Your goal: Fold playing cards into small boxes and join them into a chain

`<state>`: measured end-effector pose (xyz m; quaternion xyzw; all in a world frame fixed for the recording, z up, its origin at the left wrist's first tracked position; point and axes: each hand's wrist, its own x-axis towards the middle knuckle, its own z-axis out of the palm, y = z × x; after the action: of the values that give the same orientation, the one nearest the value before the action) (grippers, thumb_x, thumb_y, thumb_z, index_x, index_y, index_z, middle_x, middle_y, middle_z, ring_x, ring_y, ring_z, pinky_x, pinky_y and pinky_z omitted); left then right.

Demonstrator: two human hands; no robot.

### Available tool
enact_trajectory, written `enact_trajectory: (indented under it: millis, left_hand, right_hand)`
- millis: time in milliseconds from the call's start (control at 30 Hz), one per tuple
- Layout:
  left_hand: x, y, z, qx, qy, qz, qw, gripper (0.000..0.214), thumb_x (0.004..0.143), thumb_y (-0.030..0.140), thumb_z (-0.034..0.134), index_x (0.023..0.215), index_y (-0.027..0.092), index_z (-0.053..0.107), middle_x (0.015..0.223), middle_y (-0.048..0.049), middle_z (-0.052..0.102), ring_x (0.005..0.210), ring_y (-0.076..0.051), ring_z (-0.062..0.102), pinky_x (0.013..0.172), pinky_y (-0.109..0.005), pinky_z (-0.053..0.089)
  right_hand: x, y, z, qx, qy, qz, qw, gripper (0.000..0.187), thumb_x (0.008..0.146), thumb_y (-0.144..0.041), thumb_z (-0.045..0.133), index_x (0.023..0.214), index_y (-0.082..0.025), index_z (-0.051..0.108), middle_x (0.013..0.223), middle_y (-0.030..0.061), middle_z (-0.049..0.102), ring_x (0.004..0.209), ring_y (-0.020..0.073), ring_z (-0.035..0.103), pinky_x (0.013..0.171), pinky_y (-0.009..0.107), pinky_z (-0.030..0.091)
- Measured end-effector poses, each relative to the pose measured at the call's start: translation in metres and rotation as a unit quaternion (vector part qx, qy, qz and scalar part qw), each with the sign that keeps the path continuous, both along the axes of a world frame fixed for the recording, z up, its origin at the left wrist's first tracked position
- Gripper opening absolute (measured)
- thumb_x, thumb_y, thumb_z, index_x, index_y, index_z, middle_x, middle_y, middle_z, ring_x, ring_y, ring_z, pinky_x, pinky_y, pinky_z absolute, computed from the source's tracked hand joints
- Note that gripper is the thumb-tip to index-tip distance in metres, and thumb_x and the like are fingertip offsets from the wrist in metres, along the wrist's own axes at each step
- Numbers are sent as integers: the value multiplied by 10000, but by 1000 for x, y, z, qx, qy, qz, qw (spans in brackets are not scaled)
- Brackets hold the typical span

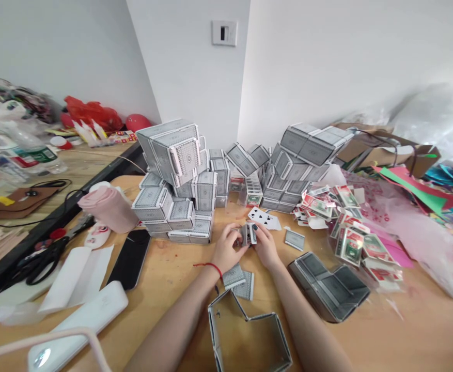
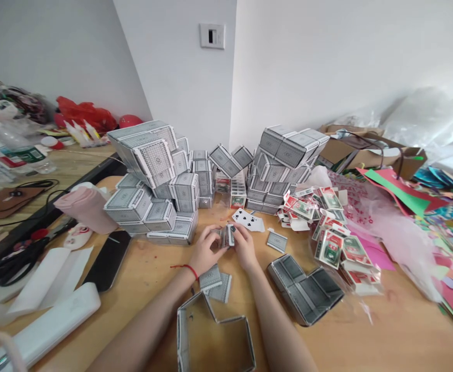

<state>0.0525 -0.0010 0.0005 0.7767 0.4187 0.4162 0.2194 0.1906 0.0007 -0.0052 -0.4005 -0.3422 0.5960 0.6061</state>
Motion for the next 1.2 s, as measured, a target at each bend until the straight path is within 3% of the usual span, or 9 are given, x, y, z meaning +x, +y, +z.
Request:
enact_trajectory:
  millis: [167,267,500,767,1200]
  left_hand:
    - [-2,-1,2,1,23,-25,999,118,703,225,579,676,179,473,1161,-68,476,1065,-191,476,875,-342,418]
    - [-2,0,0,7,38,-6,999,121,683,222,598,669,180,486,1149,-70,482,1036,-203,493,864,-363,422]
    - [-1,0,-3,16,48,12,999,111,661,192,595,654,183,485,1124,-76,472,977,-205,518,825,-357,439]
    - [-4,-1,-2,15,56,9,998,96,651,165,580,634,184,487,1126,-70,476,930,-197,525,784,-337,447]
    - [-2,-1,-2,11,55,17,998,111,597,95,550,580,178,478,1083,-53,485,788,-148,531,694,-284,451]
  right_hand:
    - [1,0,-3,-15,-20,9,1000,334,682,-381,604,964,-202,595,859,19,606,651,140,527,546,235,407]
    - [1,0,-5,-10,-39,2,999,347,688,-402,590,970,-200,596,829,22,607,644,146,522,523,230,399]
    - [1,0,-6,20,-138,-16,990,297,685,-369,601,932,-206,632,838,20,627,701,168,534,580,259,410]
    - [0,1,-5,29,-147,-24,988,303,672,-359,617,936,-209,625,873,29,636,782,192,553,678,298,432]
    - [-3,-2,3,57,-140,52,987,311,694,-377,609,958,-215,582,900,22,607,824,169,539,743,276,416]
